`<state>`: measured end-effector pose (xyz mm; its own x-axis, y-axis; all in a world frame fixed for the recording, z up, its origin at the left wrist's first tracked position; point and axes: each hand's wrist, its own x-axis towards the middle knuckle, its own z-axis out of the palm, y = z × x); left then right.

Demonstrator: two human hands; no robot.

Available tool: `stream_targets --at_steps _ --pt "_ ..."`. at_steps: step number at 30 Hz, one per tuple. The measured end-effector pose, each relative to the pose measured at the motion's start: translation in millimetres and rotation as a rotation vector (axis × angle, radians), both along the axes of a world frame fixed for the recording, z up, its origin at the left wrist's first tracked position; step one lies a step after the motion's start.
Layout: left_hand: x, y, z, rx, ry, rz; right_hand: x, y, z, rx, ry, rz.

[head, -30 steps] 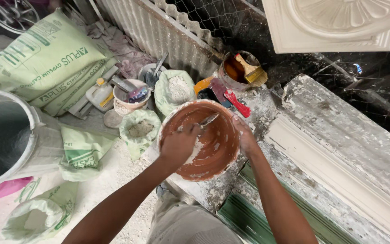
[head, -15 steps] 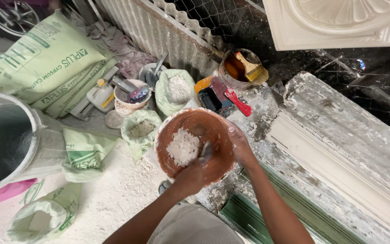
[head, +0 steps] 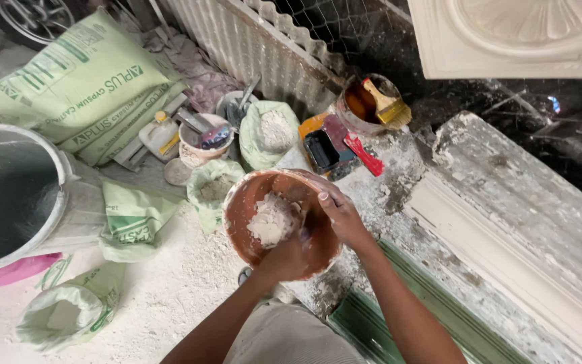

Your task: The person handles long green rubber mold strips laid on a work table, dips a brush into a container of liquid and brushes the strips, then mixes a white plaster-like powder in a large clay bowl by hand, adds water from a tap into a pink bowl and pours it into the clay bowl, and carries the bowl across the workshop.

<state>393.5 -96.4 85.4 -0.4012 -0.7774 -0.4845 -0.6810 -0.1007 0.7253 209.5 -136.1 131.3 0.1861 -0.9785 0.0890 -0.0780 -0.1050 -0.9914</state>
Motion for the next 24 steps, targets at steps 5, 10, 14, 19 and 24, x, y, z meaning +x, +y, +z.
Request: stream_targets --at_steps 5,10,14,19,24 --pt "-7 15 11 -0.017 0.157 0.047 16 -9 8 -0.080 0.179 -0.004" --pt "20 37 22 -0.189 -0.277 -0.142 22 -14 19 0.564 0.296 -0.191" --pt "42 56 19 -0.245 -0.293 -0.150 20 -19 25 0.107 0.150 -0.072" --pt "48 75 31 -0.379 0.052 -0.151 22 -23 24 0.147 0.185 -0.079" --pt "81 60 48 -0.259 -0.402 -0.162 24 -22 22 0.076 0.176 -0.035"
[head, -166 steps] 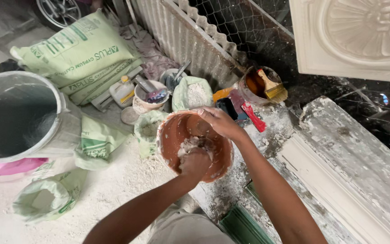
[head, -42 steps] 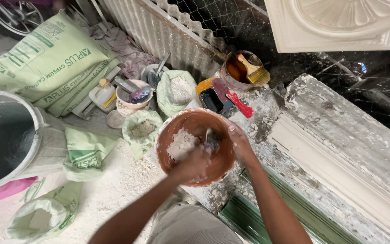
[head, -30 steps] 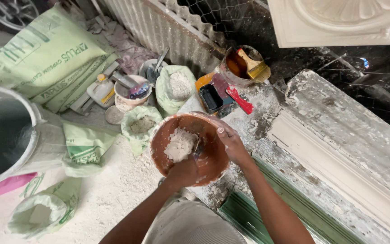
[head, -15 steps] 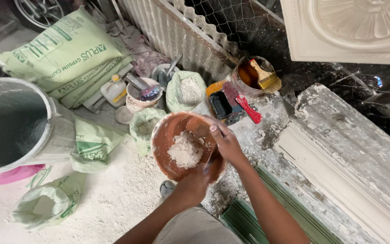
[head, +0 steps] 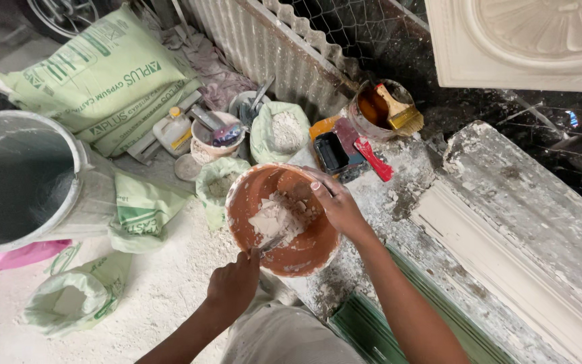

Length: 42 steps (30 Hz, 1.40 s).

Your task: The person handles long green rubber mold strips laid on a work table, dips a brush into a container of liquid and brushes the strips, then mixes a white plaster-like powder in a large clay bowl by hand, adds water from a tap into a pink bowl and pours it into the clay bowl, and carries the bowl across the workshop.

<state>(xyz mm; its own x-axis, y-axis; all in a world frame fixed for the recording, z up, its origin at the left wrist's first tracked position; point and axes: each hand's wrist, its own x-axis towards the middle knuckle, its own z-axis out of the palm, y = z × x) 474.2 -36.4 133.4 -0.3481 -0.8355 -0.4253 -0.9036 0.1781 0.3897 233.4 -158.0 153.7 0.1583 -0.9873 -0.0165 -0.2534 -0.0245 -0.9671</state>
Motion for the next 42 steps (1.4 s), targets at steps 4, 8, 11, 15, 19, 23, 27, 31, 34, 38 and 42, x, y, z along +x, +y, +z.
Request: stream_targets --at_steps 4,8,11,15,19,23,27,31,34,38,42 --pt "-14 27 -22 0.259 0.269 0.076 -1 -4 -2 0.056 0.001 -0.088" --pt "-19 62 -62 -0.066 0.525 -0.011 -6 -4 2 0.107 -0.056 -0.119" --pt "49 19 -70 -0.080 -0.265 -0.206 -8 -2 9 0.145 0.015 -0.058" --pt "121 -82 -22 -0.607 -0.507 -0.425 -3 -7 17 0.218 0.173 -0.027" --pt "118 -123 49 -0.945 -0.426 -0.410 3 -24 15 0.187 0.168 -0.015" --pt "98 -116 71 -0.468 -0.517 -0.393 -1 -30 6 0.162 0.172 -0.062" --pt "81 -118 49 -0.642 -0.444 -0.422 -4 -29 1 0.092 0.142 -0.098" --pt "58 -128 34 -0.648 -0.459 -0.305 -1 -28 3 0.125 0.188 -0.079" --pt "41 -135 29 -0.654 -0.469 -0.341 5 -29 4 0.103 0.170 -0.069" --pt "33 -145 17 -0.887 -0.371 -0.357 13 -29 5 0.030 0.174 -0.080" --pt "33 -151 1 -0.399 -0.456 -0.274 18 -26 4 0.107 0.230 -0.140"
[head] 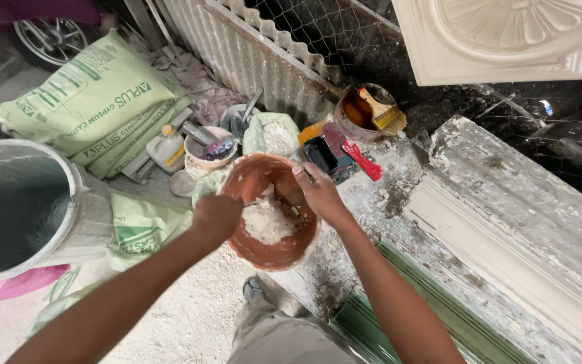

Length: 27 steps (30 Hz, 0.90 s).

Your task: The person handles long green rubber mold strips laid on a work table, dips a brush into a container of liquid and brushes the strips, then mixes a white plaster-like powder in a large clay bowl by hand, adds water from a tap into a pink bowl and pours it into the clay bowl, and carries the bowl across the workshop.

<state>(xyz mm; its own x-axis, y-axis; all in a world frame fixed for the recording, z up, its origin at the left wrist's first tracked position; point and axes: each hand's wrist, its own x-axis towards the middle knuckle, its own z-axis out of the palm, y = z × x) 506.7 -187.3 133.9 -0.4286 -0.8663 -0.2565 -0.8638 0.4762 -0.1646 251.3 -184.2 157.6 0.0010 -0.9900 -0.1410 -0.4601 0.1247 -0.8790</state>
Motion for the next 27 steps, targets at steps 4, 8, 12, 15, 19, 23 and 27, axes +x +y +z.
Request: stream_targets --at_steps 4,8,12,15,19,23,27 --pt "-5 -2 -7 -0.300 0.114 -0.104 2 5 -1 -0.034 -0.054 0.004" --pt "-11 -3 -8 0.125 -0.081 -0.031 3 8 -1 -0.095 -0.077 0.085" --pt "-19 -2 -17 -0.144 0.160 0.006 2 7 -2 -0.039 -0.020 0.044" --pt "-30 0 -26 -0.305 0.272 -0.011 1 7 -3 0.114 -0.023 -0.018" --pt "-45 -5 -33 -0.281 0.290 -0.114 7 14 -10 -0.311 -0.103 0.147" --pt "-47 -9 -33 0.209 0.314 0.165 17 25 -20 -0.328 -0.055 -0.024" --pt "-47 0 -28 0.689 0.370 0.251 11 32 -24 -0.316 -0.086 -0.149"
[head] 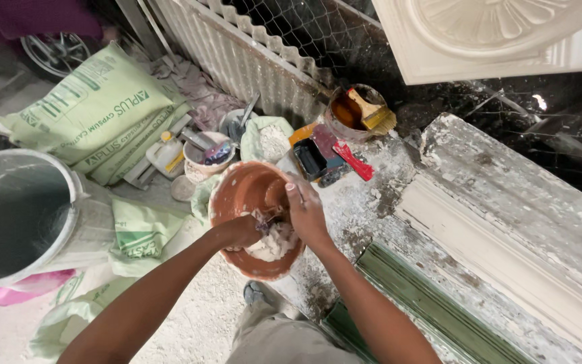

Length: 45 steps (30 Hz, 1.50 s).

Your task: The person handles long green rubber mold strips laid on a work table, dips a brush into a container of liquid and brushes the strips, then mixes a white plaster-like powder in a large clay bowl by hand, adds water from a tap into a pink bowl and pours it into the clay bowl, and carries the bowl across the workshop.

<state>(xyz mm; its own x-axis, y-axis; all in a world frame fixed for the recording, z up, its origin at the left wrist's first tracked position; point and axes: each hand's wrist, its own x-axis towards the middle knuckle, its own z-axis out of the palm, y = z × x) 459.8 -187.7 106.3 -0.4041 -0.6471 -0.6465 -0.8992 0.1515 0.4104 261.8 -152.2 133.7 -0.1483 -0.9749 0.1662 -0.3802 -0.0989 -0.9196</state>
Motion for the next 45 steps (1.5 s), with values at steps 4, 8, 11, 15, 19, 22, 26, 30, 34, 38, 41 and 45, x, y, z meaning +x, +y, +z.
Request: stream_targets --at_steps 4,8,11,15,19,22,26,30,34,38,41,45 --pt "-10 18 24 -0.280 0.041 -0.031 -29 12 1 0.279 -0.093 -0.036" --pt "-13 36 71 -0.549 -0.025 0.106 -70 37 -12 0.469 -0.222 0.017" --pt "-4 49 99 -0.581 0.022 0.150 -105 63 -41 0.722 -0.335 0.060" --pt "7 52 93 -0.450 0.350 0.463 -145 127 -93 0.765 -0.449 -0.016" --pt "-6 25 42 -0.517 0.665 0.681 -178 186 -123 0.600 -0.769 -0.083" --pt "-40 -13 0 -0.691 0.606 0.432 -199 213 -126 0.607 -0.853 -0.199" --pt "-96 -68 -29 -0.814 0.454 0.061 -203 233 -120 0.568 -0.853 -0.280" --pt "-155 -121 -35 -0.914 0.361 -0.150 -176 244 -117 0.488 -0.868 -0.378" --pt "-205 -152 -34 -0.904 0.380 -0.302 -139 252 -119 0.458 -0.987 -0.595" --pt "-223 -151 -38 -0.815 0.555 -0.342 -114 263 -127 0.472 -1.060 -0.762" --pt "-185 -128 -55 -0.433 0.890 -0.197 -111 258 -125 0.471 -1.144 -0.766" --pt "-69 -67 -106 0.644 1.198 0.351 -105 215 -95 0.584 -1.202 -0.685"
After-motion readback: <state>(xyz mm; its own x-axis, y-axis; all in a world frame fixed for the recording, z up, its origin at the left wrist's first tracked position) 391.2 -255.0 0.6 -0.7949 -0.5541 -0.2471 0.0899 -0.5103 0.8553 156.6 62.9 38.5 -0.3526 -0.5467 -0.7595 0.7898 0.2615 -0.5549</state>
